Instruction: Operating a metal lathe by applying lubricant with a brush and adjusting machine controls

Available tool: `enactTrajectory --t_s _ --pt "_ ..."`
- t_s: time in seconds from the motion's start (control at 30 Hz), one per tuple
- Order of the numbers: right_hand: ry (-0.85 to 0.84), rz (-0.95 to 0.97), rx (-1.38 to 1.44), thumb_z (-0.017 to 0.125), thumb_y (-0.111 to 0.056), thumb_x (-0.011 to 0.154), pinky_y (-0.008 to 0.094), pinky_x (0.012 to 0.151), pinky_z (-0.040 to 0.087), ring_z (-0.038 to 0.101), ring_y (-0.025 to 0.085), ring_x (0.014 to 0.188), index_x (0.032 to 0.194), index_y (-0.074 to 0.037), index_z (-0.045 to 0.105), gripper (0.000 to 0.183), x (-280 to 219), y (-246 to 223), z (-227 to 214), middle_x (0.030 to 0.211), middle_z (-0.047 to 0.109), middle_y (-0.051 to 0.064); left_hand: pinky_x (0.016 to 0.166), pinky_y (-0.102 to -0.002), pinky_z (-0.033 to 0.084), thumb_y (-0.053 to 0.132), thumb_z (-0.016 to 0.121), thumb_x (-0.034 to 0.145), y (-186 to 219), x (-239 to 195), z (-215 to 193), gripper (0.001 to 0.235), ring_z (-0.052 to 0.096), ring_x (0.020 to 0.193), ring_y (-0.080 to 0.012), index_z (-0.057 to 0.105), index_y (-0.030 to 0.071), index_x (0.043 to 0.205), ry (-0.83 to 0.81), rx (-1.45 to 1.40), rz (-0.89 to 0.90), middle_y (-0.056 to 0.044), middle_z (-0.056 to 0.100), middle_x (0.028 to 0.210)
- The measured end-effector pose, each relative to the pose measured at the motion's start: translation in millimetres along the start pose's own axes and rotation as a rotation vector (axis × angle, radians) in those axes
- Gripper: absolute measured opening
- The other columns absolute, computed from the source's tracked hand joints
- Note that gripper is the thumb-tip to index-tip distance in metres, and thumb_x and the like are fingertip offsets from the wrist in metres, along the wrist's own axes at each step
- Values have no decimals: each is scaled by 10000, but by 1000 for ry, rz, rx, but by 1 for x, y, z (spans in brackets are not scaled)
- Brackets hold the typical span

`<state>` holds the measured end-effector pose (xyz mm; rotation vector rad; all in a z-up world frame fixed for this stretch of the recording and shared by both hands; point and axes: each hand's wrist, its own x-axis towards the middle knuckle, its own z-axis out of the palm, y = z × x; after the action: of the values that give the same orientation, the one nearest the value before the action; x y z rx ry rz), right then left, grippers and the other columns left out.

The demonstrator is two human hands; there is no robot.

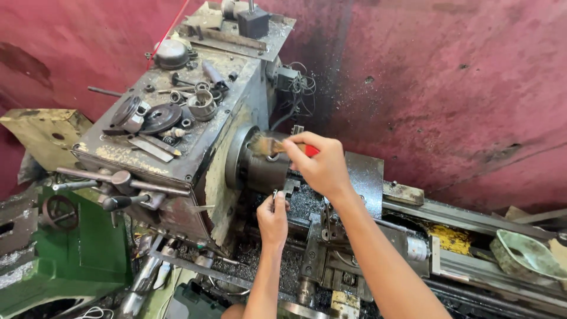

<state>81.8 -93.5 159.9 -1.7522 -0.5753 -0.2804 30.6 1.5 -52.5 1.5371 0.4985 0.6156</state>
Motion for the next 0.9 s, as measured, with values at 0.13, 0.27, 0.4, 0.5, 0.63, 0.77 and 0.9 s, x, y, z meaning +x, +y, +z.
enactTrajectory --t_s 0.13,0.27,0.4,0.5,0.63,0.77,0.9 --pt "-45 -22 -132 746 -182 889 348 483 557 750 286 648 883 -126 796 76 12 19 -5 658 715 165 656 -304 500 337 633 955 -5 0 2 378 589 602 -138 680 125 646 7 -18 -1 -27 662 573" --pt "13 108 -231 725 -207 878 298 454 541 719 241 554 861 -141 805 105 14 24 -43 581 682 133 646 -304 495 313 628 952 16 -5 1 386 582 589 -144 663 118 621 15 -42 5 -39 655 559" --pt "96 55 -331 741 -226 869 267 547 550 683 155 487 834 -196 798 73 9 16 -57 435 607 1 624 -303 490 305 611 958 24 -9 0 407 571 571 -146 652 112 603 32 -44 27 -48 654 547" --pt "82 75 -215 721 -205 874 217 555 532 643 83 479 840 -199 798 84 13 15 -54 461 628 11 612 -283 477 295 616 960 15 -6 2 402 563 564 -125 644 125 596 40 -50 49 -31 649 544" --pt "119 45 -185 734 -198 889 212 552 520 613 62 474 858 -208 807 80 19 20 -66 458 619 -1 608 -281 478 291 616 963 13 -7 0 406 565 561 -122 652 124 594 46 -59 61 -33 654 542" --pt "170 13 -176 726 -130 907 215 479 496 604 94 432 872 -143 800 83 15 20 -89 500 643 53 606 -282 460 326 622 960 2 4 0 435 560 555 -140 655 124 576 -2 -32 69 -43 650 531" --pt "301 112 -105 678 -117 911 252 442 489 603 127 430 901 -59 781 118 -15 5 -91 545 672 120 557 -403 433 442 663 903 23 16 -31 552 589 494 -269 607 106 468 -140 340 46 -90 590 451"
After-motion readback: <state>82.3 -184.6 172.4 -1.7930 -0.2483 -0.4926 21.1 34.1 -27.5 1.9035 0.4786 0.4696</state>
